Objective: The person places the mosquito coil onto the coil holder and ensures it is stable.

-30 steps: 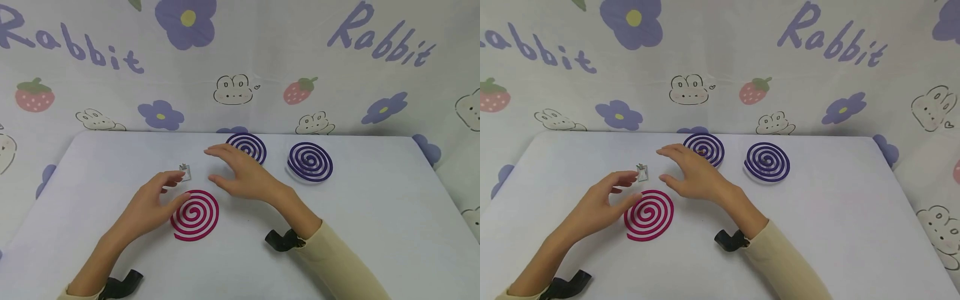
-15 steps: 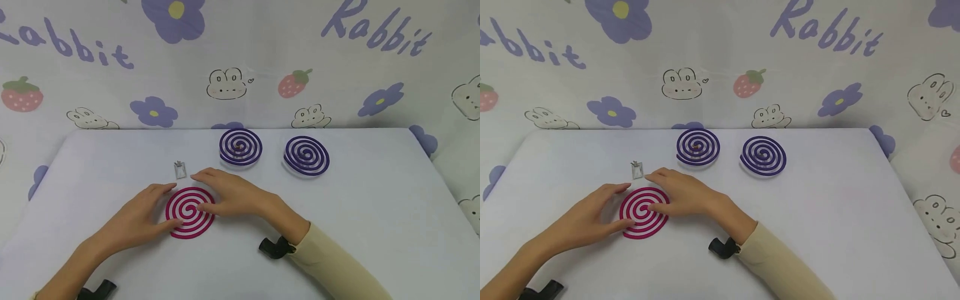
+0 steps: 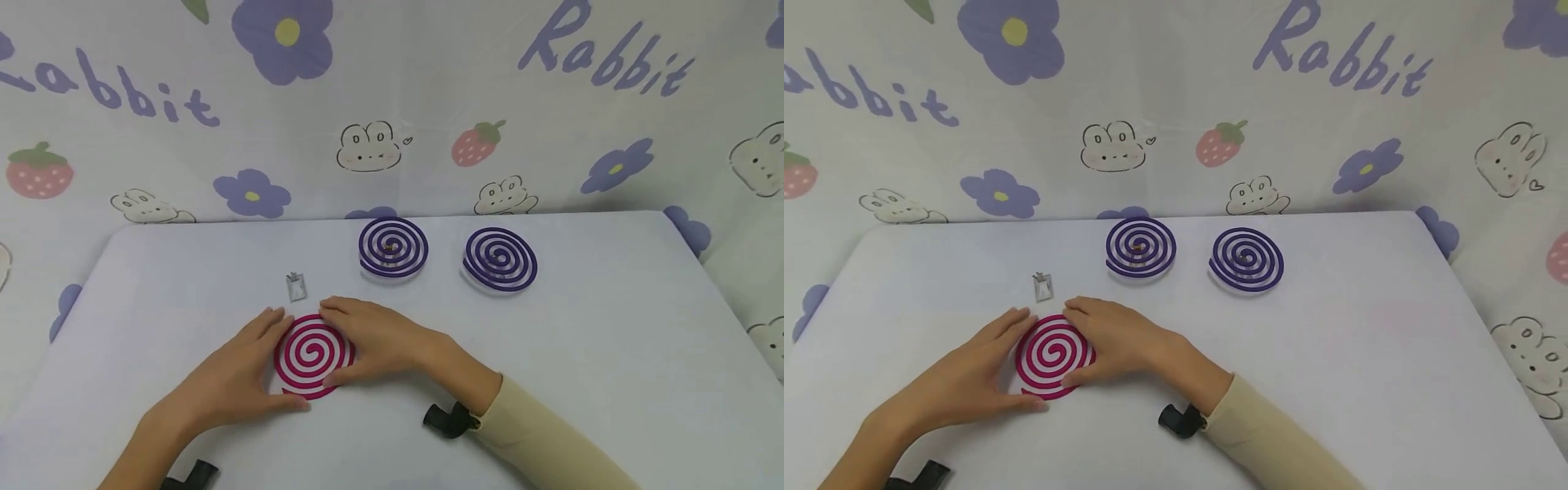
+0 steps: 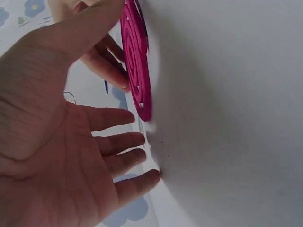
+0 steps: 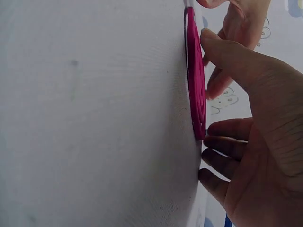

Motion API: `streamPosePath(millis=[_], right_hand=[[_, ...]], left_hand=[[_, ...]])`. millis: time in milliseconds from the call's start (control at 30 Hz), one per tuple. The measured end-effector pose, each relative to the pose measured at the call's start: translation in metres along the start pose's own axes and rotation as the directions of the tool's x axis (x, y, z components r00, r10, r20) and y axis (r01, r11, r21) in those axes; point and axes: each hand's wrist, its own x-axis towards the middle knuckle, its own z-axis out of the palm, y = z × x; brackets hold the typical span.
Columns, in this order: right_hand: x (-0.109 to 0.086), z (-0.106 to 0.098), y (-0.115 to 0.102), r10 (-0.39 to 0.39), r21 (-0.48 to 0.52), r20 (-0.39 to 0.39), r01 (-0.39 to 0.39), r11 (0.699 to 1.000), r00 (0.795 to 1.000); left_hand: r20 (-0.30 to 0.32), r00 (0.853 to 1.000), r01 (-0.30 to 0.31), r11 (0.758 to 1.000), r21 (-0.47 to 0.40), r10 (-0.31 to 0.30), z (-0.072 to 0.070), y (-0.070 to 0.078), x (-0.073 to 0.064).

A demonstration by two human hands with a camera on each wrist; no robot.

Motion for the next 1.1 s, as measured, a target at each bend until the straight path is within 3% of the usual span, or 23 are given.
streamPosePath(millis=[267, 1100], right_hand=[[-0.0007, 0.0063, -0.0041, 0.028, -0.029, 0.023, -0.027, 0.999, 0.999], [0.0022, 0.0044, -0.0031, 0.043, -0.019, 0.001, -0.043, 0.999, 0.999]], left_hand=[[-0.003, 1.0, 0.015, 0.999, 0.032, -0.015, 0.0083, -0.0005, -0.002], [-0.041, 0.999, -0.007, 0.999, 0.043, 0.008, 0.0104, -0.0025, -0.0006]])
